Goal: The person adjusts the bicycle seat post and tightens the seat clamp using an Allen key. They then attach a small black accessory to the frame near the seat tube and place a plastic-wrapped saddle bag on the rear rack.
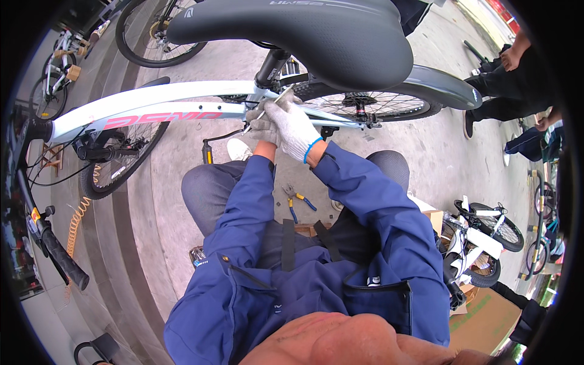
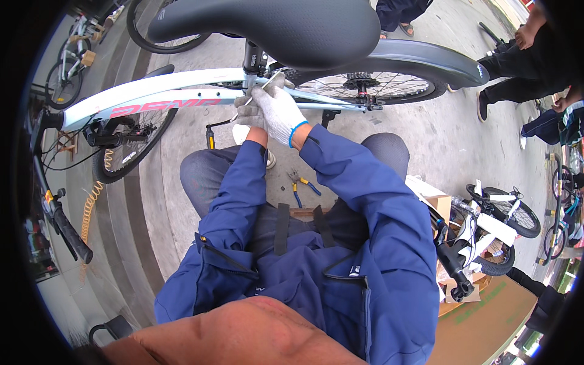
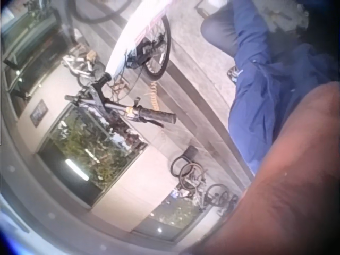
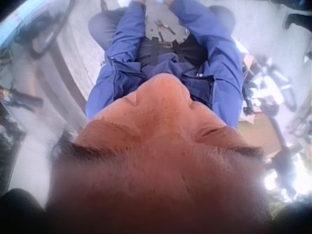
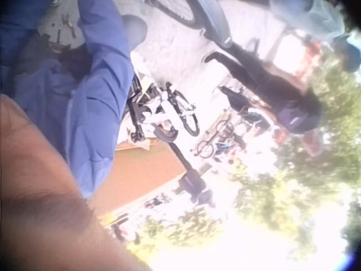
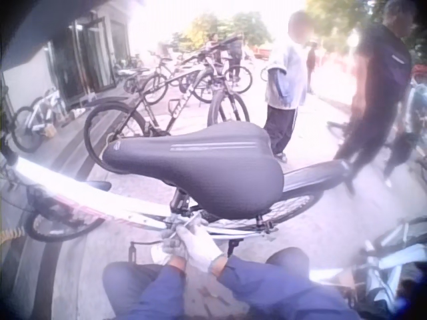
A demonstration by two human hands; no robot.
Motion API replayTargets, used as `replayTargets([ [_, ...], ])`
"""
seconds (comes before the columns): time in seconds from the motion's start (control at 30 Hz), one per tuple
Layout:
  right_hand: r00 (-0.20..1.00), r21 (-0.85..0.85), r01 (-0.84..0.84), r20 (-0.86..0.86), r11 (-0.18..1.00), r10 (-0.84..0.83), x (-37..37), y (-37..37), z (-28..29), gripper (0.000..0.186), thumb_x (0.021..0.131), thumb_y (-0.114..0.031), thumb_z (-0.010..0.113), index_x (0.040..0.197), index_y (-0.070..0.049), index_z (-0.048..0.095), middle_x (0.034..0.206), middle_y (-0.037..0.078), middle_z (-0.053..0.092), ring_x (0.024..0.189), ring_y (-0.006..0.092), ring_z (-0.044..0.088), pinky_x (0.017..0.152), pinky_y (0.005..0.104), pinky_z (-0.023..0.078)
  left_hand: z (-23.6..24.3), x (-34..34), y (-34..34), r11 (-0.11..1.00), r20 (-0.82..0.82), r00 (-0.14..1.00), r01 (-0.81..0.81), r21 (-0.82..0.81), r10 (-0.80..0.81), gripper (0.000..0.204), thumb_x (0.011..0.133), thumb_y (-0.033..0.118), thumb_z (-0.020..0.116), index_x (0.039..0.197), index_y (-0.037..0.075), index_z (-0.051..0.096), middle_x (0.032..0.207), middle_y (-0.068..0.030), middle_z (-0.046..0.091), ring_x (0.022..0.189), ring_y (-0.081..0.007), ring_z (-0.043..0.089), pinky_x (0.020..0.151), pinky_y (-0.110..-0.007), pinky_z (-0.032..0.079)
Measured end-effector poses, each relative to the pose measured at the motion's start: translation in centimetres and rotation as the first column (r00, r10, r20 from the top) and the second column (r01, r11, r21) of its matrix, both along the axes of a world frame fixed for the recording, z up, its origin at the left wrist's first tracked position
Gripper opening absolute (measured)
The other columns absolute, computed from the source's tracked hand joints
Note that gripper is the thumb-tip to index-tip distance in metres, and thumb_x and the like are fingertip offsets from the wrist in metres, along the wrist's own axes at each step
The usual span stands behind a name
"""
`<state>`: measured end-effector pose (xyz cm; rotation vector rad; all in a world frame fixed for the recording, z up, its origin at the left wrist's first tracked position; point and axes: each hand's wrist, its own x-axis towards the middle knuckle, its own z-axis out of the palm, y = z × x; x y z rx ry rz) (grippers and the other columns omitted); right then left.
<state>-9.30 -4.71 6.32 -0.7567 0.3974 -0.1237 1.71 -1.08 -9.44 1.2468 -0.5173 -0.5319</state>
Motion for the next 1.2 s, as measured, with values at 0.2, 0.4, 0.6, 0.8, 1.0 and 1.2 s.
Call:
replayTargets([
  [0.2, 0.976, -0.4, -0.172, -0.191, 0.9, 0.102, -2.1, -4.4, -0.8, 0.033, 0.113, -0.031, 0.043, 0.116, -0.004, 0.062, 0.087, 0.009, 0.074, 0.057, 0.0098, 0.063, 0.054, 0.0275, 0.057, 1.6, 0.1, -1.3, 0.994, -0.326, 0.944, -0.077, -0.076, 0.048, 0.039, 0.103, 0.036, 0.072, 0.113, -0.001, 0.069, 0.095, -0.0083, 0.072, 0.08, -0.017, 0.069, 0.069, -0.035, 0.058],
  [0.4, 0.949, -0.444, -0.309, -0.206, 0.841, 0.239, -3.2, -6.2, -1.7, 0.037, 0.114, -0.034, 0.043, 0.114, -0.005, 0.065, 0.083, 0.006, 0.071, 0.056, 0.0093, 0.06, 0.053, 0.0263, 0.052, 2.8, -0.3, -1.7, 0.995, -0.365, 0.926, -0.094, 0.035, 0.1, 0.035, 0.096, 0.033, 0.081, 0.099, -0.001, 0.073, 0.091, -0.0089, 0.074, 0.076, -0.0179, 0.071, 0.066, -0.036, 0.059],
  [0.6, 0.93, -0.558, -0.366, -0.251, 0.745, 0.269, -3.2, -7.3, -1.2, 0.039, 0.114, -0.035, 0.043, 0.116, -0.003, 0.066, 0.08, 0.005, 0.068, 0.059, 0.0118, 0.063, 0.056, 0.0279, 0.054, 3.9, -0.9, -1.4, 0.986, -0.274, 0.948, -0.15, 0.073, 0.165, 0.035, 0.095, 0.033, 0.083, 0.099, -0.001, 0.074, 0.092, -0.0073, 0.076, 0.076, -0.0153, 0.07, 0.066, -0.033, 0.056],
  [0.8, 0.916, -0.68, -0.4, -0.277, 0.615, 0.289, -3.4, -7.5, -1.0, 0.04, 0.114, -0.033, 0.042, 0.113, -0.002, 0.067, 0.079, 0.005, 0.067, 0.061, 0.0131, 0.065, 0.059, 0.0296, 0.055, 5.3, -1.4, -1.5, 0.99, -0.284, 0.949, -0.141, 0.01, 0.138, 0.033, 0.096, 0.033, 0.081, 0.095, 0.0, 0.074, 0.085, -0.0062, 0.074, 0.071, -0.0149, 0.069, 0.062, -0.032, 0.055],
  [1.0, 0.897, -0.747, -0.432, -0.3, 0.505, 0.323, -3.7, -8.7, -0.5, 0.039, 0.113, -0.032, 0.041, 0.109, -0.001, 0.066, 0.077, 0.005, 0.067, 0.058, 0.0116, 0.063, 0.055, 0.0263, 0.052, 7.6, -1.9, -0.4, 0.942, -0.13, 0.978, -0.114, 0.316, 0.162, 0.034, 0.097, 0.033, 0.079, 0.089, 0.001, 0.075, 0.081, -0.0072, 0.074, 0.068, -0.0152, 0.069, 0.06, -0.032, 0.055],
  [1.2, 0.922, -0.731, -0.388, -0.295, 0.562, 0.252, -4.3, -6.1, -0.7, 0.037, 0.112, -0.03, 0.042, 0.114, 0.001, 0.063, 0.078, 0.008, 0.068, 0.057, 0.0149, 0.066, 0.055, 0.0299, 0.055, 7.4, -2.2, -1.1, 0.985, -0.209, 0.966, -0.128, 0.119, 0.151, 0.037, 0.1, 0.036, 0.076, 0.091, 0.0, 0.076, 0.084, -0.0085, 0.076, 0.07, -0.0148, 0.069, 0.062, -0.032, 0.055],
])
